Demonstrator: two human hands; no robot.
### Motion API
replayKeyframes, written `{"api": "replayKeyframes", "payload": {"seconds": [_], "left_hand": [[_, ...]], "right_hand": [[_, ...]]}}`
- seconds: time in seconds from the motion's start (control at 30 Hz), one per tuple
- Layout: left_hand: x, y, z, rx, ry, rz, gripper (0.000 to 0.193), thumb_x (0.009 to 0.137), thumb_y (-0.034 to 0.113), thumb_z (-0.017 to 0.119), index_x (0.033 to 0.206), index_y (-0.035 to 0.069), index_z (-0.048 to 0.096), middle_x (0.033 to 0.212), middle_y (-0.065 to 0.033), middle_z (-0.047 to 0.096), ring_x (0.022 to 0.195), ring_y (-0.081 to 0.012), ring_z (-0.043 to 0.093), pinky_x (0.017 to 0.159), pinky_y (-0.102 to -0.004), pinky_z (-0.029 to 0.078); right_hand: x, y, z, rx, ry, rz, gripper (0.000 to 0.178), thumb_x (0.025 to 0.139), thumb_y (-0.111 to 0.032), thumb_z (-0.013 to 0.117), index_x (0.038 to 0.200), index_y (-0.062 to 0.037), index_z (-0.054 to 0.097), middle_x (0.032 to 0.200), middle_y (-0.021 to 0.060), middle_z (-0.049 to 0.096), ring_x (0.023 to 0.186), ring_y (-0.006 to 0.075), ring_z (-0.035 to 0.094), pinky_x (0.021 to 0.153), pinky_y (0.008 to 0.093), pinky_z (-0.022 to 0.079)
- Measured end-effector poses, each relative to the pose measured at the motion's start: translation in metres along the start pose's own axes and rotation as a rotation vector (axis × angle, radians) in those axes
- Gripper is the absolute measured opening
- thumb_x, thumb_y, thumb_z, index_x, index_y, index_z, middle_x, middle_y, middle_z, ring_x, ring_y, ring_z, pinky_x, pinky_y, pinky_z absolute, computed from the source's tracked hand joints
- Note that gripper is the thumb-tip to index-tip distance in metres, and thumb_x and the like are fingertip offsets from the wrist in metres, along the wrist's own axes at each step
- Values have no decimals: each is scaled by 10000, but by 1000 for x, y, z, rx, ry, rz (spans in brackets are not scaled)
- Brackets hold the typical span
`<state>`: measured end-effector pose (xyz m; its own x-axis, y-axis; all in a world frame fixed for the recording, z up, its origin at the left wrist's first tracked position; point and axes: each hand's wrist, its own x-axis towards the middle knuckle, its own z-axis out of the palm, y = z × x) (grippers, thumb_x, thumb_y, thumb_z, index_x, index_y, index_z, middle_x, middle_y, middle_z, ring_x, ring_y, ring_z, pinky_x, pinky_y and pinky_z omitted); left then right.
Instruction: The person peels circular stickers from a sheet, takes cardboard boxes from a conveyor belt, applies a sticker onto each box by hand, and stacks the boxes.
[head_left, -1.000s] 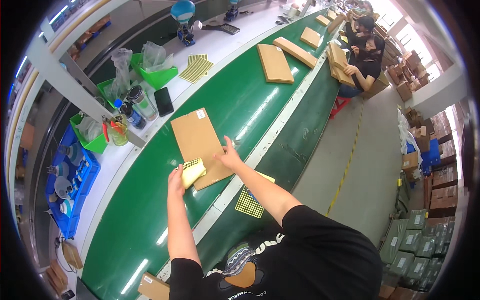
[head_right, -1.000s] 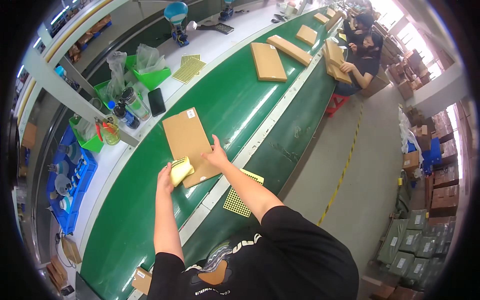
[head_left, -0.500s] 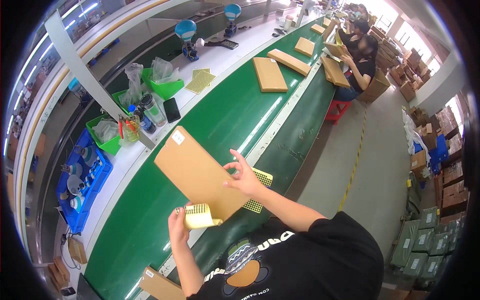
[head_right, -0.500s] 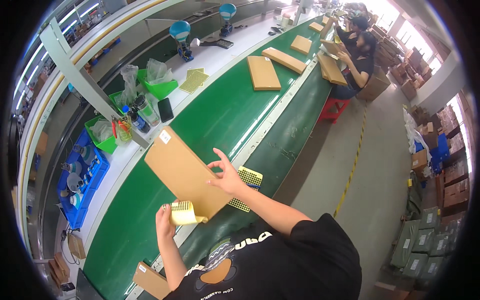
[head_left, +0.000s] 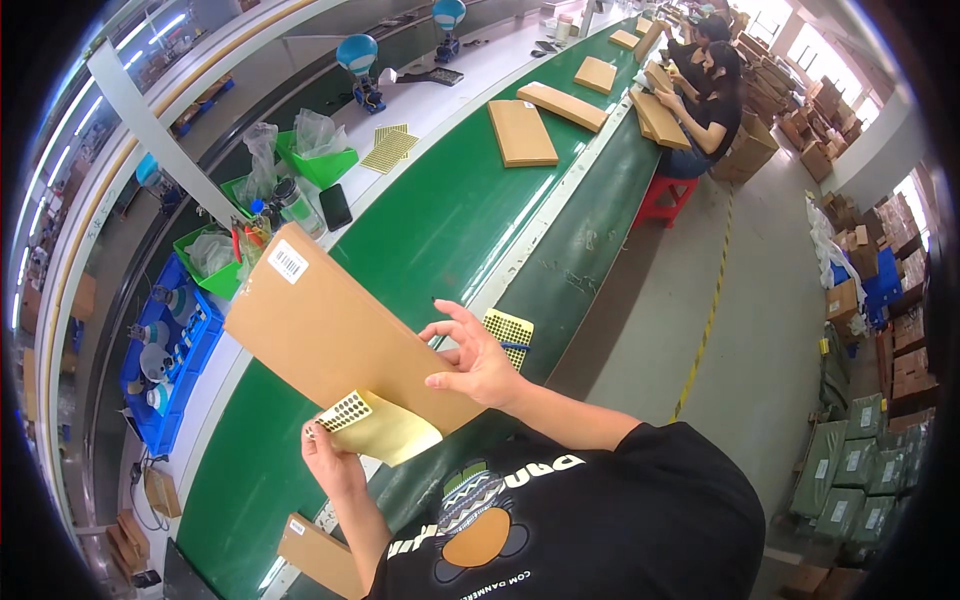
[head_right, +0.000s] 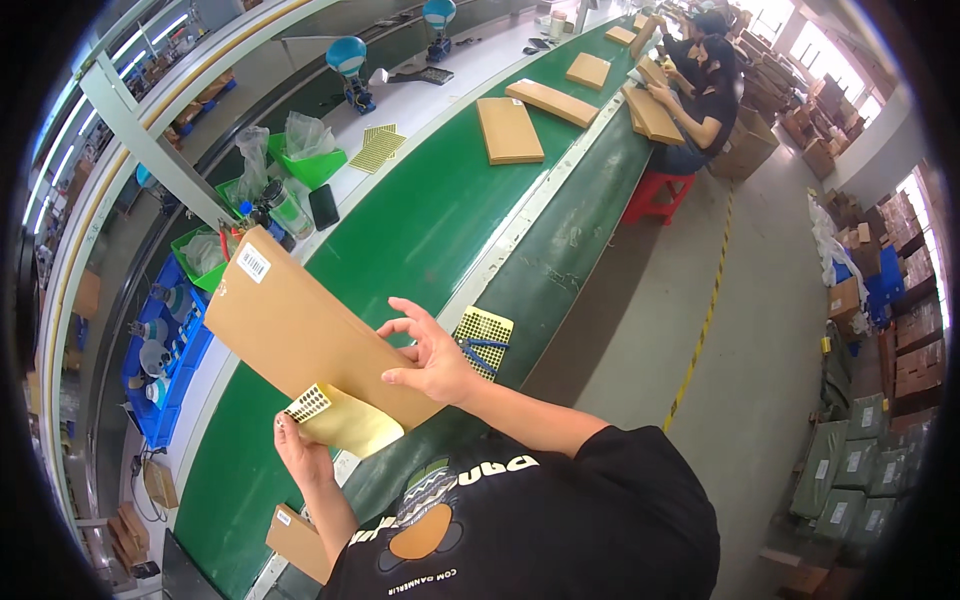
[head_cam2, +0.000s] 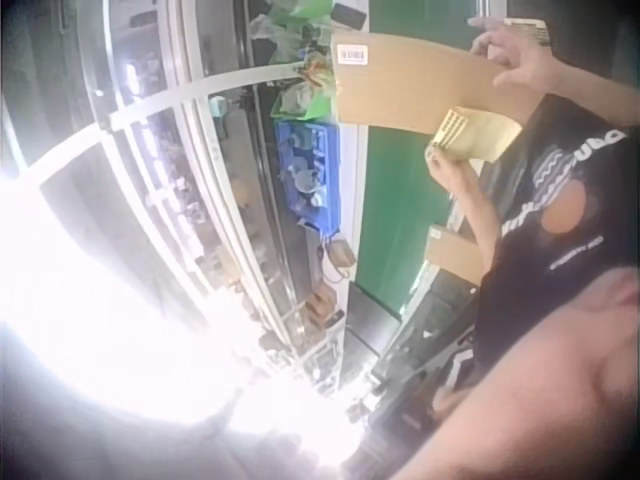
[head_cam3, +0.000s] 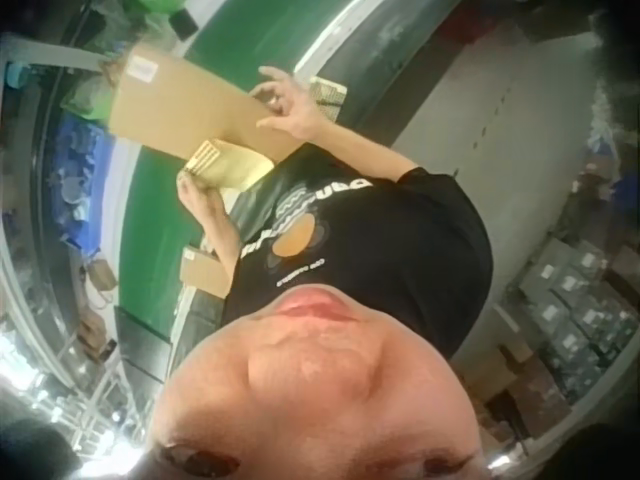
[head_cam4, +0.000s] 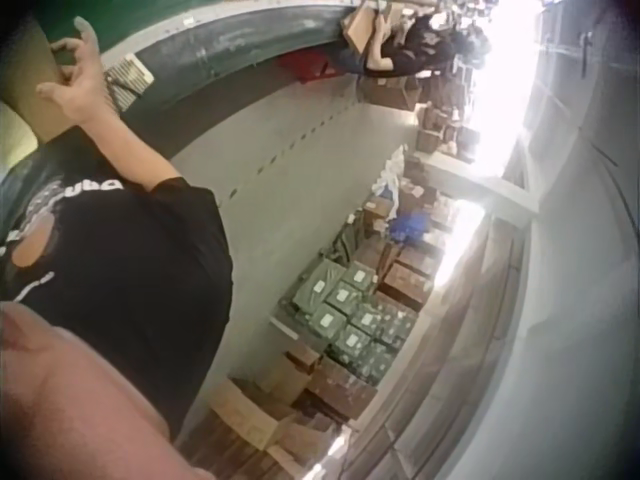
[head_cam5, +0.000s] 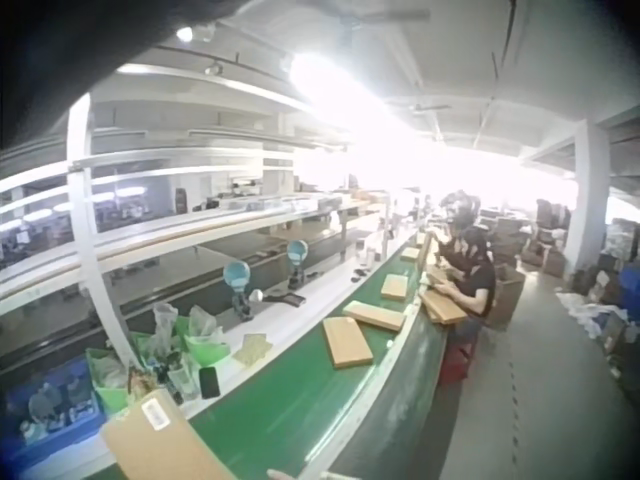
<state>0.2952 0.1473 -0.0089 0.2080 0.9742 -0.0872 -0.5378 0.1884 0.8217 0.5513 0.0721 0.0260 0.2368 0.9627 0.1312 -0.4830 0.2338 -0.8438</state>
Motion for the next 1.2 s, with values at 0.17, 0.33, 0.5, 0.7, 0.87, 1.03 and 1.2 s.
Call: {"api": "replayKeyframes", "payload": {"seconds": [0.17, 0.33, 0.5, 0.7, 0.87, 1.03, 1.2], "left_hand": [[10, 11, 10, 319, -115, 444, 153, 994, 143, 517, 980, 6, 584, 1261, -104, 547, 1131, -179, 548, 973, -325, 437], [25, 31, -26, 287, -54, 334, 132, 944, 143, 592, 924, 12, 592, 934, -34, 614, 837, -105, 555, 745, -248, 451], [23, 35, -14, 438, 82, 426, 174, 866, 150, 707, 806, 3, 635, 745, 12, 576, 705, -77, 512, 647, -212, 399], [-2, 47, -17, 635, -260, 403, 163, 639, 37, 804, 789, 12, 745, 1082, -191, 619, 1011, -285, 591, 827, -360, 463], [-7, 54, 0, 778, -571, 607, 201, 572, 66, 824, 759, 54, 753, 1026, -187, 624, 931, -295, 612, 751, -351, 477], [-11, 51, -3, 831, -656, 579, 189, 563, 96, 827, 735, 81, 750, 980, -172, 625, 848, -296, 624, 675, -341, 481], [-13, 49, -13, 866, -708, 590, 173, 580, 158, 827, 721, 98, 748, 951, -157, 622, 809, -299, 627, 631, -340, 478]], "right_hand": [[-10, 6, 8, 11, -33, 42, 937, 763, 177, 656, 1494, -177, 189, 1270, 135, 445, 980, 199, 647, 847, 309, 542], [-20, 23, 19, 4, -92, 82, 977, 728, 175, 685, 1489, -185, 190, 1237, 98, 483, 999, 218, 639, 861, 334, 537], [-19, 20, 9, -21, -36, 134, 933, 744, 133, 667, 1497, -130, 182, 1198, 110, 543, 1070, 231, 602, 863, 348, 531], [14, -50, 2, -363, -99, -258, 399, 914, -61, 563, 1302, -2, 490, 1320, 186, 530, 1293, 329, 471, 1039, 420, 393], [33, -72, 38, -403, -372, -71, 145, 908, -70, 575, 1014, 11, 632, 1244, 189, 581, 1128, 241, 550, 994, 378, 404], [36, -53, 57, -286, -385, 287, 76, 887, -36, 603, 910, 20, 650, 1170, 181, 614, 965, 139, 569, 871, 286, 460], [37, -42, 60, -242, -431, 500, 88, 889, -50, 620, 885, 31, 654, 1129, 168, 630, 879, 116, 584, 819, 284, 476]]}}
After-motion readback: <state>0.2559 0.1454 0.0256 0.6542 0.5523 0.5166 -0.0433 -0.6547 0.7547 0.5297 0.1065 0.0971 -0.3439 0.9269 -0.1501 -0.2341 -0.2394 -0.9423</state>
